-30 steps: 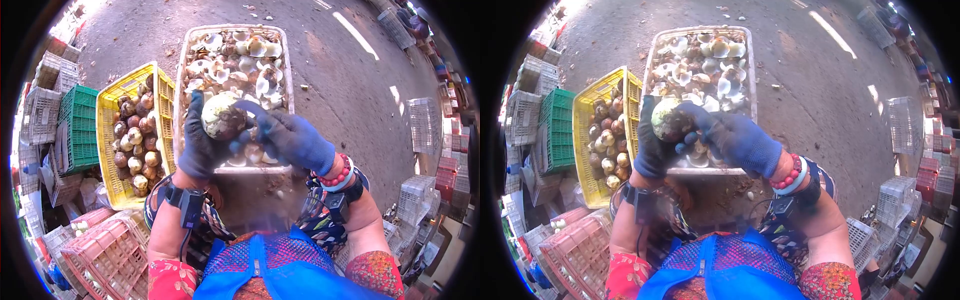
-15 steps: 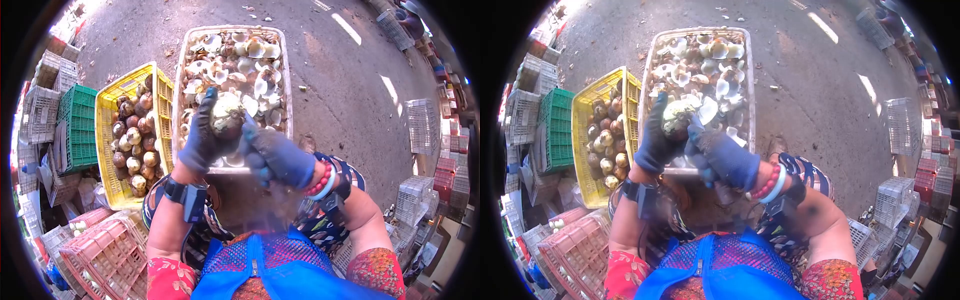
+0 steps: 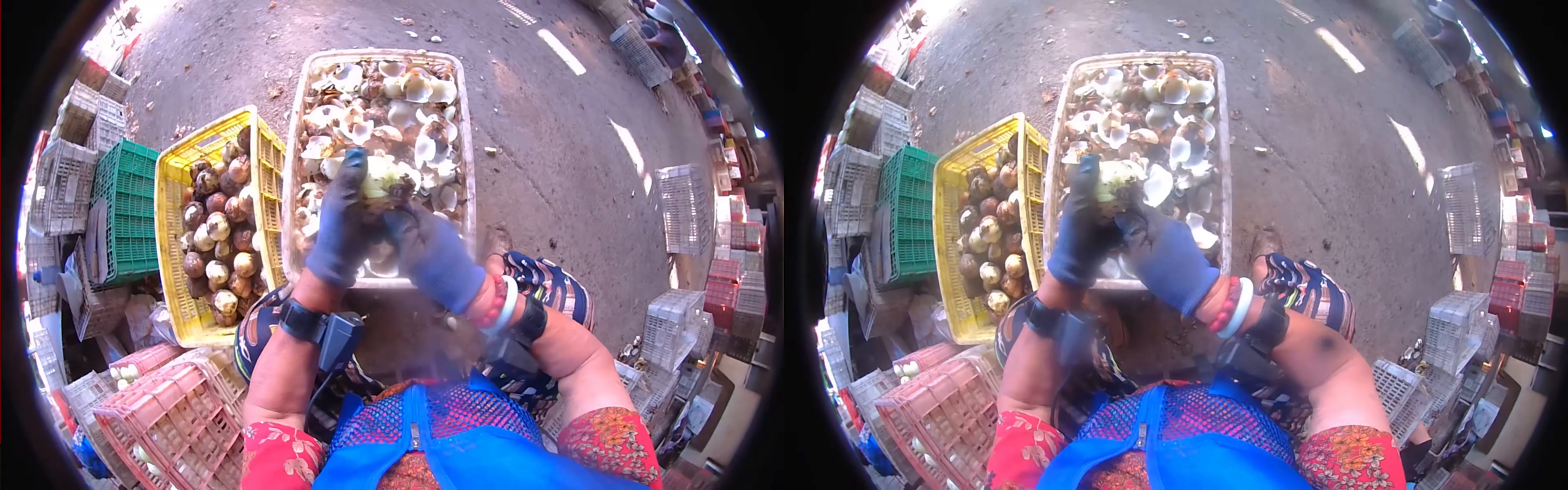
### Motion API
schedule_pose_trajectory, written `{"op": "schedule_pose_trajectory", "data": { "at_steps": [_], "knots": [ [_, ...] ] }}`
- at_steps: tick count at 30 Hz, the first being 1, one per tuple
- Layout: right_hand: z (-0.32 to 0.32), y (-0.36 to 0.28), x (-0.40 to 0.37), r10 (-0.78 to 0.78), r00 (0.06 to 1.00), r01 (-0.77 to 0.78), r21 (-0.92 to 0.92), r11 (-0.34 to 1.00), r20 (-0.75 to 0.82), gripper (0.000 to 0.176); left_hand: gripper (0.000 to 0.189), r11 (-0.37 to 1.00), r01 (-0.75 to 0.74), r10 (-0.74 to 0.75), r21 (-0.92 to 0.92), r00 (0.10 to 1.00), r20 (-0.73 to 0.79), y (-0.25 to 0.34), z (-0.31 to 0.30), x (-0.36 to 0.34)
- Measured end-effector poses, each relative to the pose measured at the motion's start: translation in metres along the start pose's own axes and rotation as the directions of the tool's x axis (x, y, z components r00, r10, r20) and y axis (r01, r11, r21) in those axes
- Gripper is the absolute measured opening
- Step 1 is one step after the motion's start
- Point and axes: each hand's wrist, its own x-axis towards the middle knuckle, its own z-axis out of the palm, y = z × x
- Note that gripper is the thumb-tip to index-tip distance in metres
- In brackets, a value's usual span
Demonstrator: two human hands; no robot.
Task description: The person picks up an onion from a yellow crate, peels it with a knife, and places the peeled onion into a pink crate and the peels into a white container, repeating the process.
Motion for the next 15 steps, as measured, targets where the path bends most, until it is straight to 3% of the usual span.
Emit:
{"op": "schedule_pose_trajectory", "data": {
  "at_steps": [1, 3, 6, 9, 11, 12, 14, 15],
  "knots": [
    [0.007, 0.012, 0.002, -0.187, 0.975, 0.178, -0.08, 0.981, -0.122, 0.027, 0.067, 0.954, -0.15, 0.149, 0.259, 0.989, 0.025, 0.006, -0.001, -0.001],
    [0.004, 0.02, 0.0, -0.276, 0.957, 0.252, -0.216, 0.943, -0.087, 0.02, 0.072, 0.863, -0.244, 0.248, 0.442, 0.968, 0.05, 0.018, -0.004, 0.003],
    [-0.015, 0.033, 0.0, -0.348, 0.937, 0.333, -0.289, 0.898, -0.002, 0.024, 0.08, 0.876, -0.193, 0.192, 0.441, 0.98, 0.046, 0.02, -0.004, 0.017],
    [-0.053, 0.053, 0.001, -0.369, 0.928, 0.373, -0.15, 0.916, 0.052, 0.037, 0.09, 0.834, -0.205, 0.25, 0.513, 0.968, -0.02, 0.01, 0.0, 0.035],
    [-0.083, 0.08, 0.033, -0.416, 0.908, 0.417, -0.027, 0.908, 0.051, 0.047, 0.095, 0.745, -0.407, 0.455, 0.529, 0.89, 0.043, 0.002, -0.001, 0.04],
    [-0.072, 0.049, 0.036, -0.367, 0.93, 0.367, -0.073, 0.927, 0.021, 0.051, 0.096, 0.678, -0.535, 0.56, 0.503, 0.82, 0.117, -0.002, -0.004, 0.041],
    [-0.049, 0.017, 0.045, -0.307, 0.952, 0.306, -0.082, 0.948, 0.005, 0.055, 0.089, 0.936, -0.184, 0.197, 0.301, 0.98, -0.014, -0.026, 0.002, 0.044],
    [-0.047, 0.024, 0.051, -0.292, 0.956, 0.292, -0.059, 0.954, 0.008, 0.055, 0.08, 0.999, 0.019, -0.016, 0.029, 0.995, -0.1, -0.008, 0.009, 0.033]
  ]
}}
